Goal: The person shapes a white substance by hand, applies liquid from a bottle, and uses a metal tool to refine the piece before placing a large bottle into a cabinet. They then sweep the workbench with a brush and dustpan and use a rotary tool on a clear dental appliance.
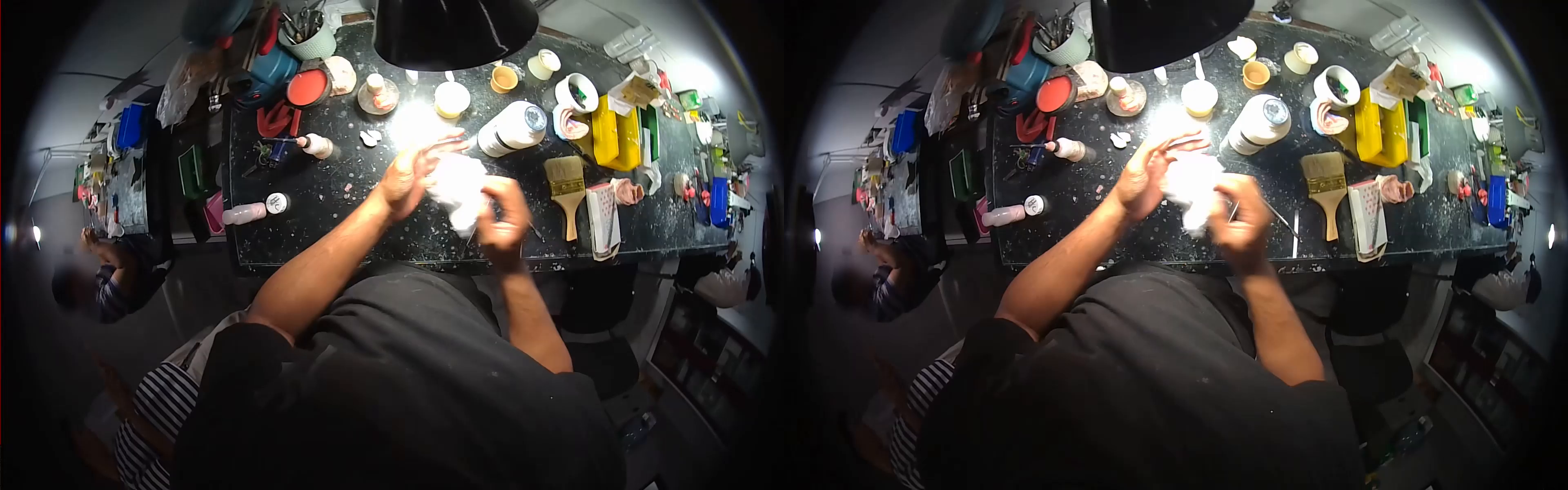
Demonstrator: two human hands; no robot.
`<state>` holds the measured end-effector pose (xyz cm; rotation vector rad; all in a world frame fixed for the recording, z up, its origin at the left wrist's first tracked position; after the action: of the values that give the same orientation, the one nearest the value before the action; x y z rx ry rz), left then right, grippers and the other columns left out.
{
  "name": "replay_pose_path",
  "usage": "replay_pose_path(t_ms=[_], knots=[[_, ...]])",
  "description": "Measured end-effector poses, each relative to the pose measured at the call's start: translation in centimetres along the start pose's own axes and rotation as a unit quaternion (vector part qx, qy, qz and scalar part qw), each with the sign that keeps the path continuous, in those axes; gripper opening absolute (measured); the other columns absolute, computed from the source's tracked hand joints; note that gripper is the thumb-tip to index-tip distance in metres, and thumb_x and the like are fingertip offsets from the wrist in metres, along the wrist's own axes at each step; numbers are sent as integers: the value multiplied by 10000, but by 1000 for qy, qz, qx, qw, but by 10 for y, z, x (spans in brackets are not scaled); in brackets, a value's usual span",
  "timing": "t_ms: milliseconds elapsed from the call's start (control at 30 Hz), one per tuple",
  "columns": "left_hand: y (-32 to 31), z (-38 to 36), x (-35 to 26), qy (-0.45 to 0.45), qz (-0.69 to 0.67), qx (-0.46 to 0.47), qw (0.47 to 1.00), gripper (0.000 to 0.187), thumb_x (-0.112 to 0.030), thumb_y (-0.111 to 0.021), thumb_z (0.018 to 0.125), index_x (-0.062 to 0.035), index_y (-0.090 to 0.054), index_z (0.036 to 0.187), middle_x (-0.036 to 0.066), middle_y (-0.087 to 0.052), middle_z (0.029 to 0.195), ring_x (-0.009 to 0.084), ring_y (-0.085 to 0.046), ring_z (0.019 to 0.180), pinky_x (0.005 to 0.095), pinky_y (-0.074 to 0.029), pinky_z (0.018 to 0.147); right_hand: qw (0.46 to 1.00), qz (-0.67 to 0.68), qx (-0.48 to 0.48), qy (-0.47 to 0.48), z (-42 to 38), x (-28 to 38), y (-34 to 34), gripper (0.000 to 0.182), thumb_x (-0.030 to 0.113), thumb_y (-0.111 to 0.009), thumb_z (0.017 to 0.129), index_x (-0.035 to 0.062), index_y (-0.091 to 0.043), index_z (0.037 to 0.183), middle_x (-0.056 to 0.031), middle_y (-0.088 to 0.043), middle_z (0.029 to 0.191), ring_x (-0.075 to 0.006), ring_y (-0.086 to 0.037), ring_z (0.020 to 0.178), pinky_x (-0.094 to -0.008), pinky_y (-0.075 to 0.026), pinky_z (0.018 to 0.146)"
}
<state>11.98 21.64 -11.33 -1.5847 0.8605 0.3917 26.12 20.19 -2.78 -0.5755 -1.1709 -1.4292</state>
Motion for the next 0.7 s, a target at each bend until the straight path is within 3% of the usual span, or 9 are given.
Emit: replay_pose_path(t_ms=[100,133,167,200,300,367,433,600,700], knots=[[-16,15,8,-3,-212,69,975,707,-537,-270,989,-2,-370,1440,241,-478,1392,363,-521,1235,544,-444,1011,998,-32,51,-5,21,6,-82,383,64,-516,813,-1,-546,1189,-224,-558,1162,-377,-513,1132,-454,-376,1008],[-1,19,13,-35,-238,33,970,715,-542,-252,985,4,-360,1435,265,-480,1375,385,-552,1188,565,-478,955,997,-65,25,19,21,-9,-99,365,109,-469,852,-10,-536,1191,-233,-536,1138,-381,-494,1082,-449,-366,983],[13,23,13,-67,-317,134,937,621,-431,-360,982,29,-399,1397,256,-483,1373,430,-473,1268,579,-390,1053,995,-95,2,41,18,-17,-109,363,155,-422,892,-19,-527,1193,-242,-513,1114,-385,-476,1032,-443,-357,957],[54,33,27,-112,-267,105,952,580,-444,-347,988,2,-435,1348,230,-525,1306,382,-541,1175,527,-456,980,998,-46,39,25,26,-13,-116,445,199,-446,884,-4,-482,1278,-283,-469,1285,-460,-440,1190,-513,-309,1043],[69,16,10,-118,-227,27,966,496,-436,-354,997,-38,-493,1259,170,-585,1199,301,-604,1085,442,-519,911,989,5,82,121,29,33,-121,446,207,-447,898,15,-478,1300,-278,-458,1317,-469,-437,1208,-544,-280,1071],[54,1,8,-69,-247,-18,966,448,-416,-373,1000,-52,-516,1218,135,-603,1159,268,-600,1087,410,-516,917,992,55,106,40,25,11,-130,390,218,-459,914,47,-529,1257,-240,-478,1358,-441,-449,1249,-559,-252,1095],[51,-10,15,-59,-245,-67,966,457,-413,-377,998,-46,-519,1231,133,-599,1185,261,-587,1114,408,-489,954,982,15,137,127,17,2,-136,354,192,-512,882,69,-579,1207,-184,-539,1346,-396,-468,1277,-533,-243,1109],[53,-26,1,-82,-252,-175,948,425,-383,-398,1001,-46,-550,1211,94,-618,1174,200,-579,1128,378,-443,1015,983,-66,112,131,20,-11,-130,423,76,-578,785,126,-624,1203,-126,-598,1302,-318,-519,1250,-518,-264,1091],[58,-15,1,-50,-217,-129,966,341,-321,-428,996,-49,-570,1144,78,-640,1092,193,-612,1042,356,-480,955,968,-179,112,136,27,-12,-124,455,85,-596,771,119,-616,1225,-131,-598,1291,-319,-541,1213,-501,-270,1093]])
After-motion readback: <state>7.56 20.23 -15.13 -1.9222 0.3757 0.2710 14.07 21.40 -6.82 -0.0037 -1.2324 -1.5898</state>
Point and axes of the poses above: each hand's wrist, its own z-axis towards the middle knuckle, its own y-axis out of the back of the hand, x = y × z, the point moved 10 cm from there along z, towards the middle knuckle
